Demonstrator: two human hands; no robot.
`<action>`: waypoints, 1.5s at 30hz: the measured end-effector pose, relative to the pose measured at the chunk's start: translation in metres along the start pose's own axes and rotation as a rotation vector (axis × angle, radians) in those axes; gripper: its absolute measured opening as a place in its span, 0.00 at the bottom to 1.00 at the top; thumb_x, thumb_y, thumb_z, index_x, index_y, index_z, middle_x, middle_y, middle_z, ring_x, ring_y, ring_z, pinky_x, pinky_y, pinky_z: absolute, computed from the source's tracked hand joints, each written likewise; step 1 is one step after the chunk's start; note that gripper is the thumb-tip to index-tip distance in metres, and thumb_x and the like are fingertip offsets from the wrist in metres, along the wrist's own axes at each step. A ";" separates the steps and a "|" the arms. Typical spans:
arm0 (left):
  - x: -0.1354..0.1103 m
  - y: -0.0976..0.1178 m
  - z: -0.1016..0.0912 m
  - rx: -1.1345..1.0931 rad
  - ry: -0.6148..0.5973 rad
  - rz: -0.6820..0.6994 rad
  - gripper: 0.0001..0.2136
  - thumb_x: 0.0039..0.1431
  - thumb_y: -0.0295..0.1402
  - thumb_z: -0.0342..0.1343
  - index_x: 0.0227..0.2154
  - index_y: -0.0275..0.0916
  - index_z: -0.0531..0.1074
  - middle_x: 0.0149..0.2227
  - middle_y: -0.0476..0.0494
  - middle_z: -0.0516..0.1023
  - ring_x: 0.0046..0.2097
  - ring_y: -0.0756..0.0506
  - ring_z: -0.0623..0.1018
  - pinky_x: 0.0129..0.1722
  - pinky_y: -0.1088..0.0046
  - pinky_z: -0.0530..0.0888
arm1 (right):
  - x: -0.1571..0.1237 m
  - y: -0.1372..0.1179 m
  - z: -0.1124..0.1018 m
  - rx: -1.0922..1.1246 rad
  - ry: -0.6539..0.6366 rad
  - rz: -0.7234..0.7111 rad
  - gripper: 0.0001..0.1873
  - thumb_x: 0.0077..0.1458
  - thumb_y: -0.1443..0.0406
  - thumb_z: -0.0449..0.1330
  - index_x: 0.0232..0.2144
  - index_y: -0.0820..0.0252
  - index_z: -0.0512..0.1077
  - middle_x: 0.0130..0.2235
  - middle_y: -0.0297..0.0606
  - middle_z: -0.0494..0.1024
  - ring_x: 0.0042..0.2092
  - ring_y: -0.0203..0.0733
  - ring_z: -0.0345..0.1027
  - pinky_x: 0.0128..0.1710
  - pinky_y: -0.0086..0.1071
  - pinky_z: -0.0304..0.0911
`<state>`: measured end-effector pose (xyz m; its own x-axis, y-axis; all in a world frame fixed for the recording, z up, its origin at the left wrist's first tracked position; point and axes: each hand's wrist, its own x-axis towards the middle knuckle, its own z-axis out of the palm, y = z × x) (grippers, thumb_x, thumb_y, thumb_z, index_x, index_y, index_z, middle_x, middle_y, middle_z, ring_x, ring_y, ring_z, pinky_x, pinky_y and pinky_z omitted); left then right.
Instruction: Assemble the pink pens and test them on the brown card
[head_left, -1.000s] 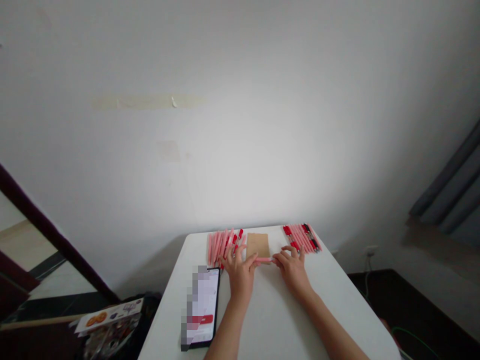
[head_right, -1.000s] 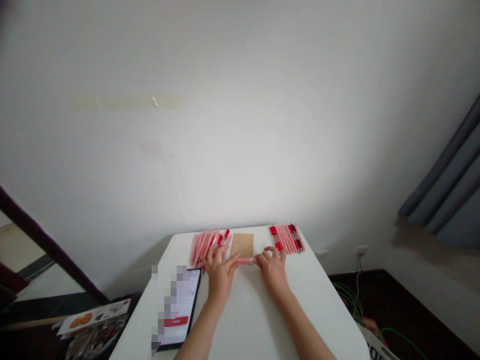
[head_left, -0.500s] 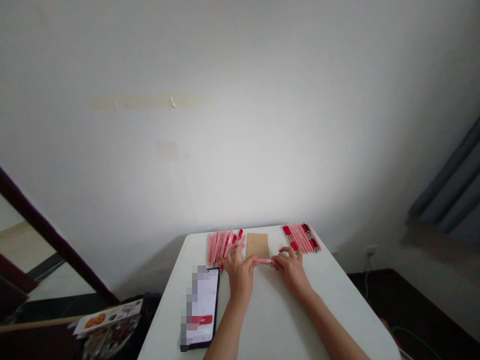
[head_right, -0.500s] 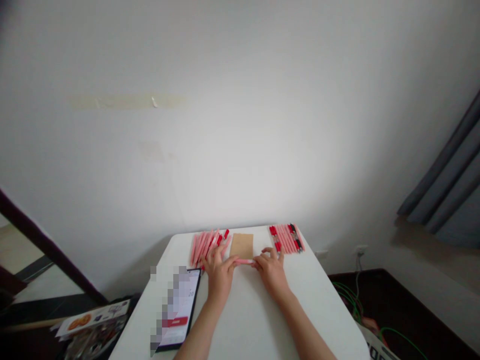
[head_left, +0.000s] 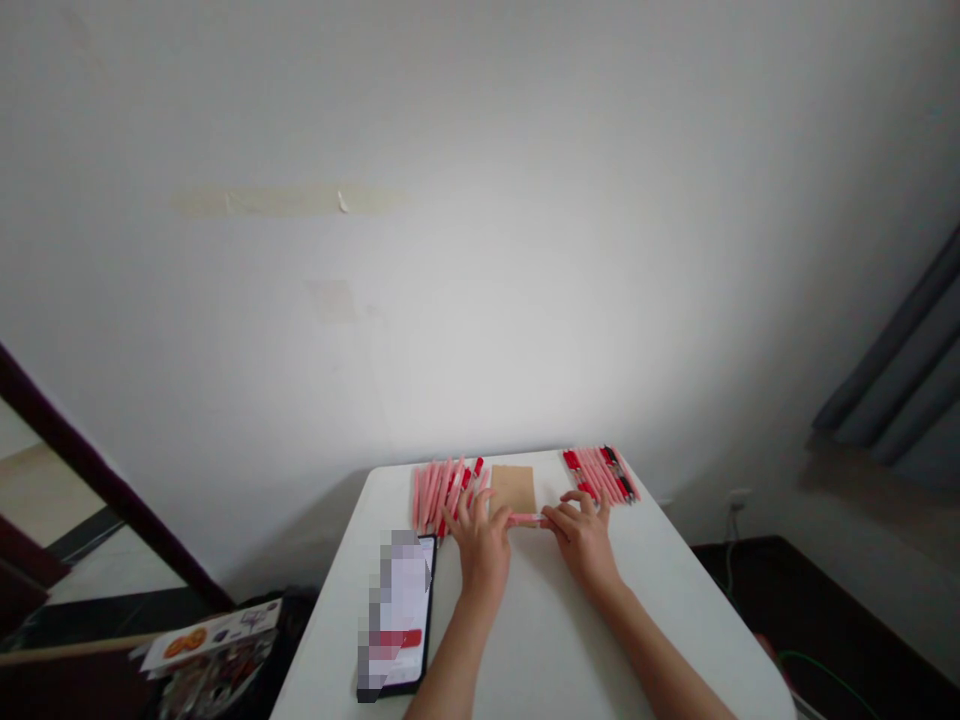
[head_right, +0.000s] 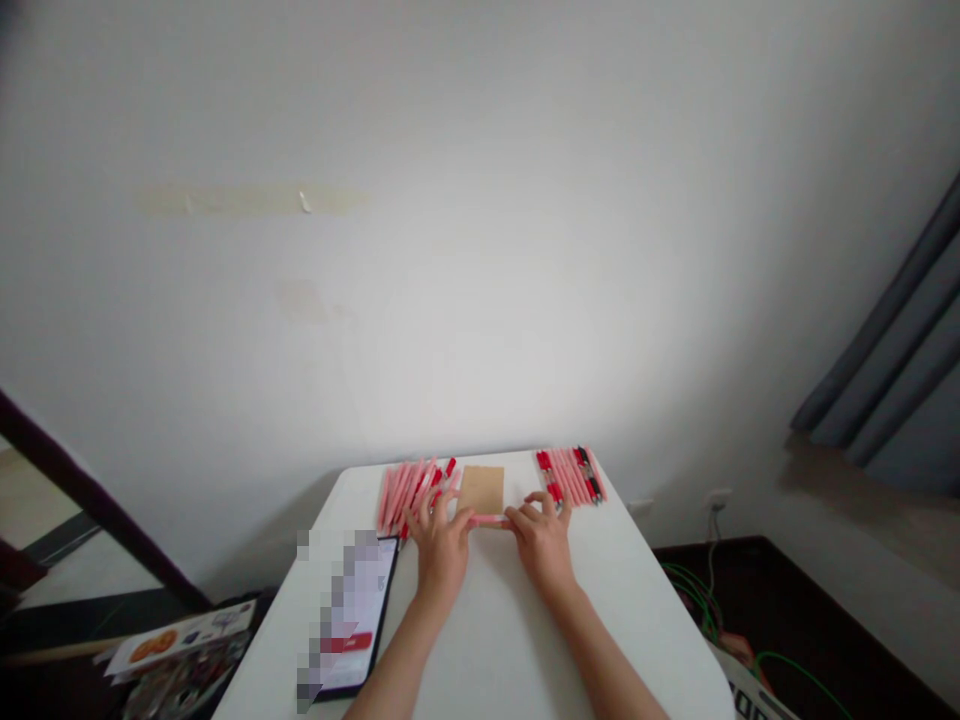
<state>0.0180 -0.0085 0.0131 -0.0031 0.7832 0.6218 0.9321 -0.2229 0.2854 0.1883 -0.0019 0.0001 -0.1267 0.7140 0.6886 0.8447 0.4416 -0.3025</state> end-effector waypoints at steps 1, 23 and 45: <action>0.000 0.000 -0.001 0.001 -0.003 -0.001 0.10 0.54 0.26 0.54 0.32 0.49 0.77 0.50 0.48 0.71 0.58 0.36 0.61 0.59 0.37 0.51 | 0.000 0.000 0.000 -0.008 -0.004 -0.002 0.08 0.59 0.63 0.56 0.36 0.47 0.75 0.29 0.32 0.78 0.45 0.45 0.63 0.59 0.56 0.31; 0.002 -0.003 -0.003 -0.055 -0.046 -0.016 0.04 0.53 0.35 0.58 0.31 0.50 0.78 0.44 0.47 0.72 0.51 0.40 0.65 0.58 0.43 0.53 | 0.001 0.001 0.000 -0.066 -0.013 -0.036 0.07 0.57 0.64 0.59 0.37 0.46 0.75 0.30 0.30 0.79 0.48 0.46 0.65 0.60 0.58 0.30; 0.003 -0.002 -0.009 -0.032 -0.053 0.074 0.09 0.55 0.27 0.51 0.28 0.45 0.74 0.41 0.47 0.74 0.50 0.40 0.66 0.58 0.45 0.54 | 0.001 0.005 -0.004 -0.036 -0.050 -0.018 0.10 0.58 0.63 0.57 0.38 0.41 0.76 0.31 0.30 0.80 0.46 0.45 0.65 0.59 0.57 0.30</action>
<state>0.0130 -0.0109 0.0212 0.0855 0.7932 0.6029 0.9171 -0.2991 0.2634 0.1949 -0.0015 0.0020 -0.1677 0.7328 0.6595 0.8598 0.4360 -0.2658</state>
